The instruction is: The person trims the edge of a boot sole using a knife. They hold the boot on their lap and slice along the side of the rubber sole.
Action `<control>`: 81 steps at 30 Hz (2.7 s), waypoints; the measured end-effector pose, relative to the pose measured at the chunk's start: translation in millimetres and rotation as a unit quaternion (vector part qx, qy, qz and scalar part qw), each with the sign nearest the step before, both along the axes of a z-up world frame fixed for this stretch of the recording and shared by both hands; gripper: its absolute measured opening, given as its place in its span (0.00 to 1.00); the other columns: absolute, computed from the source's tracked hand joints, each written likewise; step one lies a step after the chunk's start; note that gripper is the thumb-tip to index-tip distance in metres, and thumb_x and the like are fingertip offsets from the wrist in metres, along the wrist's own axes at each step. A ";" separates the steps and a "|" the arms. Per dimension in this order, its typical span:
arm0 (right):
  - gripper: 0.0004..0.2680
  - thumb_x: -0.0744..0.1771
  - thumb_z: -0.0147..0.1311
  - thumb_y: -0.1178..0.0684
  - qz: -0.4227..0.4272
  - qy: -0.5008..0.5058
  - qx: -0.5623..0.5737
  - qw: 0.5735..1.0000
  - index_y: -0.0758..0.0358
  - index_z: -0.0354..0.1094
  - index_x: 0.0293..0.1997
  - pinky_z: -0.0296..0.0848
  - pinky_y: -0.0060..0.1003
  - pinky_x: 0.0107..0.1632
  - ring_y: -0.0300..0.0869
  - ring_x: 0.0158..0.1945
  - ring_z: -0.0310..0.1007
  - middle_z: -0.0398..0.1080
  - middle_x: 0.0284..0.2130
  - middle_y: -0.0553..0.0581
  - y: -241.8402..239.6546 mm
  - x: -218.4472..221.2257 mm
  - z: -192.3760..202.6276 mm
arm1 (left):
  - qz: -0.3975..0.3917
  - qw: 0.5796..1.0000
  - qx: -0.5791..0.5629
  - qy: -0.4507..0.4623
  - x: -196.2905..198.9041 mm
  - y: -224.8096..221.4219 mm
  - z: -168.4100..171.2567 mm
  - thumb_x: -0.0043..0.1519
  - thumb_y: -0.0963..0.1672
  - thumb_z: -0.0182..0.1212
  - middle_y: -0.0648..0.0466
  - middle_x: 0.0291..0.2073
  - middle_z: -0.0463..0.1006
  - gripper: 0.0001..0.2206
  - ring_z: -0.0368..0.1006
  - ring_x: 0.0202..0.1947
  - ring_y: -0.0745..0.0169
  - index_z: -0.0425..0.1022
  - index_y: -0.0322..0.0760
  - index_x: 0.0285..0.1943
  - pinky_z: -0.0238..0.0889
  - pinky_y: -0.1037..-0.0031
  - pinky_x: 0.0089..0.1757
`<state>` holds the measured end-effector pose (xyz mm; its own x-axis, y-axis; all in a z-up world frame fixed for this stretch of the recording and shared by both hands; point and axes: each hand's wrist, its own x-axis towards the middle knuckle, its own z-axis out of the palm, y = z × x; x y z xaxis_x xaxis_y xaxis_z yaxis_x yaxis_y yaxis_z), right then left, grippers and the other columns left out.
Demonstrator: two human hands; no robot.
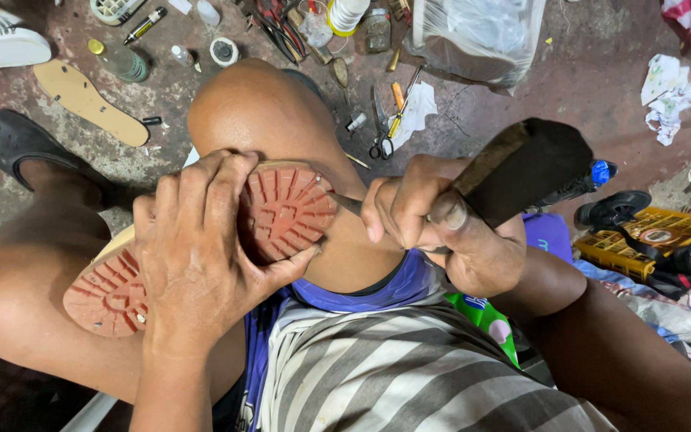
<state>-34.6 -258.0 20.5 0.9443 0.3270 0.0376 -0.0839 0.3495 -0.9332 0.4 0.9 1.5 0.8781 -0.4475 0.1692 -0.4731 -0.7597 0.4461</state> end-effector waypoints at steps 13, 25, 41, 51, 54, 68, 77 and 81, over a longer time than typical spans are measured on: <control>0.19 0.75 0.45 0.38 0.053 0.048 -0.091 0.993 0.63 0.61 0.33 0.68 0.34 0.38 0.32 0.21 0.49 0.49 0.18 0.45 4.6 41.9 24.6 | -0.002 1.000 0.013 -0.008 0.0 -1.5 0.7 0.46 0.61 0.76 0.49 0.55 0.74 0.43 0.68 0.51 0.50 0.70 0.35 0.64 0.54 0.59 0.47; 0.18 0.75 0.48 0.39 -0.005 -0.032 0.018 0.999 0.64 0.59 0.35 0.62 0.35 0.39 0.36 0.27 0.53 0.53 0.22 0.49 13.9 21.9 -10.1 | 0.004 1.000 -0.001 -0.008 9.1 1.6 1.6 0.49 0.61 0.74 0.48 0.55 0.73 0.42 0.67 0.52 0.46 0.68 0.34 0.65 0.54 0.58 0.47; 0.18 0.76 0.46 0.40 0.028 -0.034 0.026 0.999 0.65 0.59 0.35 0.63 0.35 0.40 0.37 0.28 0.56 0.56 0.24 0.51 12.7 29.9 -16.2 | 0.013 1.000 -0.002 -0.003 6.2 0.1 1.9 0.44 0.59 0.77 0.48 0.53 0.74 0.43 0.68 0.52 0.47 0.69 0.34 0.64 0.54 0.58 0.47; 0.17 0.76 0.45 0.41 0.044 -0.049 0.018 0.998 0.67 0.60 0.37 0.65 0.36 0.44 0.40 0.35 0.61 0.59 0.29 0.53 7.8 25.8 -15.9 | 0.021 1.000 0.005 -0.016 2.3 -3.6 3.3 0.46 0.58 0.78 0.47 0.55 0.72 0.41 0.67 0.53 0.44 0.68 0.35 0.64 0.56 0.57 0.51; 0.17 0.76 0.44 0.41 0.062 -0.062 0.024 0.996 0.67 0.61 0.39 0.65 0.37 0.46 0.40 0.36 0.61 0.59 0.30 0.54 7.5 21.7 -15.8 | 0.020 1.000 -0.001 -0.011 -0.9 -2.4 3.4 0.46 0.57 0.78 0.47 0.55 0.72 0.42 0.67 0.53 0.44 0.67 0.35 0.66 0.57 0.56 0.51; 0.12 0.69 0.60 0.46 0.088 -0.419 -0.200 0.881 0.64 0.66 0.33 0.67 0.44 0.41 0.49 0.31 0.69 0.65 0.30 0.56 22.3 -14.3 1.2 | 0.014 0.999 0.028 -0.033 -4.2 -6.0 1.3 0.45 0.58 0.79 0.47 0.55 0.72 0.42 0.67 0.52 0.44 0.68 0.36 0.64 0.58 0.55 0.50; 0.13 0.67 0.66 0.47 0.058 -0.415 -0.247 0.874 0.64 0.65 0.36 0.71 0.44 0.49 0.52 0.40 0.72 0.67 0.34 0.57 37.6 -15.9 -9.3 | 0.014 0.998 0.030 -0.044 -7.0 -7.8 0.2 0.47 0.59 0.79 0.48 0.55 0.73 0.42 0.67 0.51 0.45 0.68 0.35 0.64 0.57 0.56 0.50; 0.13 0.67 0.67 0.47 0.060 -0.396 -0.248 0.882 0.65 0.67 0.38 0.71 0.42 0.49 0.51 0.42 0.72 0.70 0.36 0.58 39.0 -15.4 -12.7 | 0.019 0.998 0.039 -0.036 -7.1 -7.8 -0.5 0.46 0.59 0.78 0.47 0.55 0.72 0.42 0.67 0.49 0.44 0.68 0.34 0.64 0.57 0.56 0.49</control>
